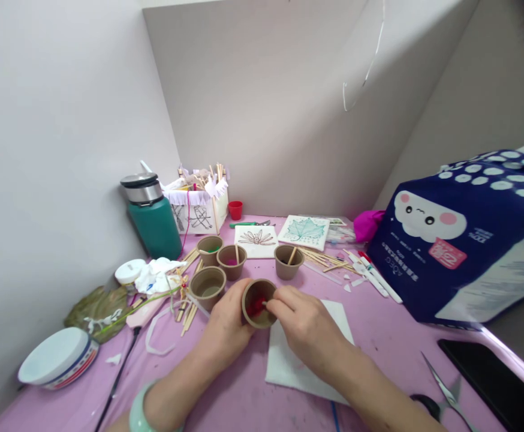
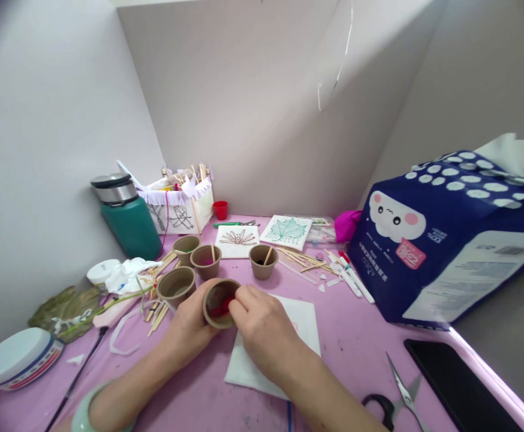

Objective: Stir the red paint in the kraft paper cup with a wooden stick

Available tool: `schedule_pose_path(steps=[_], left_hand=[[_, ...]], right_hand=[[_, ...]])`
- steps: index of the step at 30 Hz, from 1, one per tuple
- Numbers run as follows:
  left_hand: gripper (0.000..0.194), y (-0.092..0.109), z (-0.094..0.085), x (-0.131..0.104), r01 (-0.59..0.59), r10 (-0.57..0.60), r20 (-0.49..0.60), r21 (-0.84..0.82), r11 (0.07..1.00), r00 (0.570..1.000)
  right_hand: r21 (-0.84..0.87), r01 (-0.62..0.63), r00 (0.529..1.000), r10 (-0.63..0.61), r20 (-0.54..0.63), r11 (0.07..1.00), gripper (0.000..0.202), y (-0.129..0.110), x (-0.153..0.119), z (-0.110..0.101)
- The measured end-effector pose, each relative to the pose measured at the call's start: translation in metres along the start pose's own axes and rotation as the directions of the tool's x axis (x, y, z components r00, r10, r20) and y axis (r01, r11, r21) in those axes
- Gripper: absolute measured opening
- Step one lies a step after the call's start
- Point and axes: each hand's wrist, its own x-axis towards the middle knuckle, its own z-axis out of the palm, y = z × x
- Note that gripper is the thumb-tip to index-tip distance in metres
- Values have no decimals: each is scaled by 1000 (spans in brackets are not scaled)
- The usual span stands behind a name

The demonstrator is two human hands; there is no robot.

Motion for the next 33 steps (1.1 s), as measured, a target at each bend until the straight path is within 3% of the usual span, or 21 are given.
schedule_pose_path(steps=[5,10,13,18,25,33], left_hand=[[51,-3,0,-1,1,-1,5,4,1000,1000],[47,-5,2,-2,-11,11,3,33,999,1000],[46,-6,2,-1,-51,51,-7,81,995,999],[45,-4,2,0,-70,70,-5,98,993,998],[44,-4,2,-1,-50,51,-7,101,994,999],[43,-7,3,-2,-63,62,9,102,993,998]], right_hand=[[192,16,999,-24,43,981,29,-4,1,1],[308,-169,982,187,-30,936,18,-1,4,-1],[224,-208,976,218,-19,952,16,1,2,4],[-64,-200,978,195,-72,978,23,4,-1,6],[-210,-142,983,114,-141,967,33,-1,1,4],[-93,-183,979,174,-102,979,37,-9,1,10]])
